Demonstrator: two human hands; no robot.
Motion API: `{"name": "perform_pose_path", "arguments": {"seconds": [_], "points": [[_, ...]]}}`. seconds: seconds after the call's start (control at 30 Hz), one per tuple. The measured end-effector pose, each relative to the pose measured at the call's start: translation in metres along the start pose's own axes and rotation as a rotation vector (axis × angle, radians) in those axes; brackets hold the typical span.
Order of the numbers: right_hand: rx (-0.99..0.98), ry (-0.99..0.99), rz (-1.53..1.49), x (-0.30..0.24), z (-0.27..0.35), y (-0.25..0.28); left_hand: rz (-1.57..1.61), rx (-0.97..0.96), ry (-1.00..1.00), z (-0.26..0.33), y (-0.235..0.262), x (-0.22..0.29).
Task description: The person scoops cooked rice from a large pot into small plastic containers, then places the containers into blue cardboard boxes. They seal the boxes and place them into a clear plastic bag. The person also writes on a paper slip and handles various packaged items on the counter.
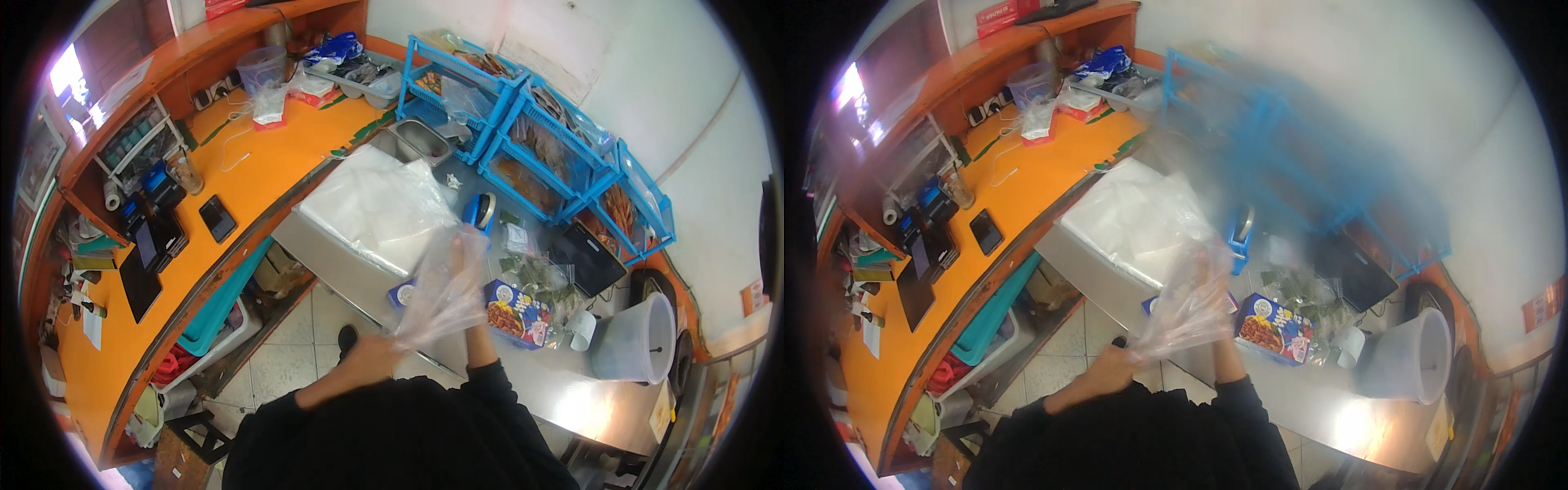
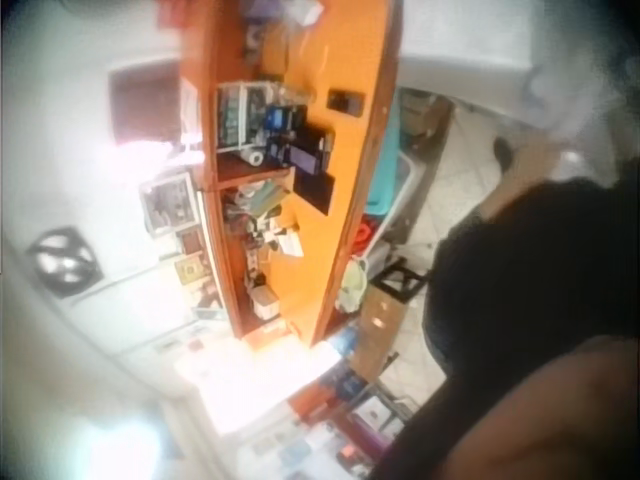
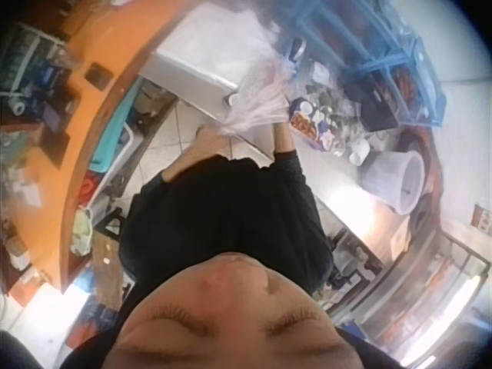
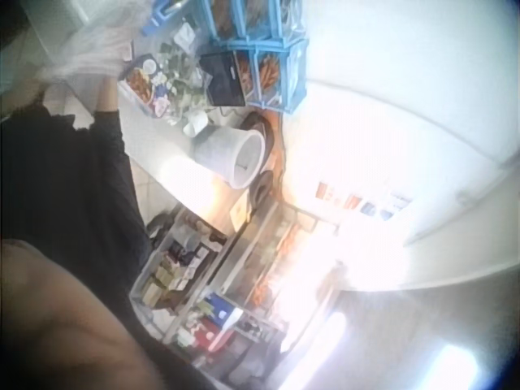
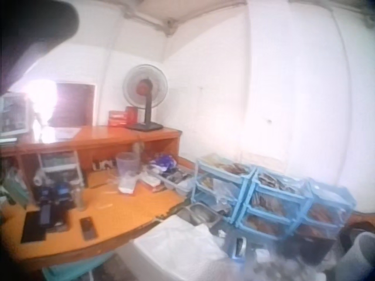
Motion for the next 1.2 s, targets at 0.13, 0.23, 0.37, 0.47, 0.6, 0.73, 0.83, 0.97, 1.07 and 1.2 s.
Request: {"name": "perform_pose_path", "arguments": {"seconds": [0.13,0.23,0.37,0.47,0.6,0.73,0.83,0.97,1.07,1.2], "points": [[0.304,0.311,0.752,-0.053,0.006,-0.029,0.426,0.17,0.407,0.029,0.04,-0.02],[0.333,0.538,1.608,-0.034,0.0,-0.075,0.249,0.394,0.295,0.03,0.034,-0.027],[0.309,0.311,2.12,-0.029,-0.018,-0.071,0.073,0.851,0.481,0.07,0.044,-0.084],[0.241,0.339,2.202,-0.001,-0.035,-0.073,-0.037,0.761,0.554,0.054,0.052,-0.079],[0.165,0.2,2.219,-0.008,-0.034,-0.073,-0.506,0.911,0.646,0.086,0.081,-0.101],[-0.062,0.292,2.255,0.005,-0.031,-0.08,-0.549,0.469,0.268,0.034,0.066,-0.084],[-0.414,-0.001,1.91,0.05,-0.009,-0.079,-0.023,0.521,0.258,0.013,0.042,-0.099],[-0.789,0.053,1.685,0.035,0.064,-0.081,0.736,1.32,0.592,0.061,0.046,-0.16],[-0.649,0.061,1.771,0.008,0.075,-0.058,0.789,1.512,0.512,0.087,0.063,-0.161],[-0.427,0.034,2.439,0.013,0.039,0.004,-0.479,0.439,0.316,0.044,0.084,-0.096]]}}
Point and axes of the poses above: each hand's wrist, its own z-axis away from the middle knuckle, its own y-axis out of the back of the hand, x = y × z, the point moved 4 cm from there along -z, towards the middle knuckle, and after that the axes turned 14 degrees about -y, right-handed, at the moved point
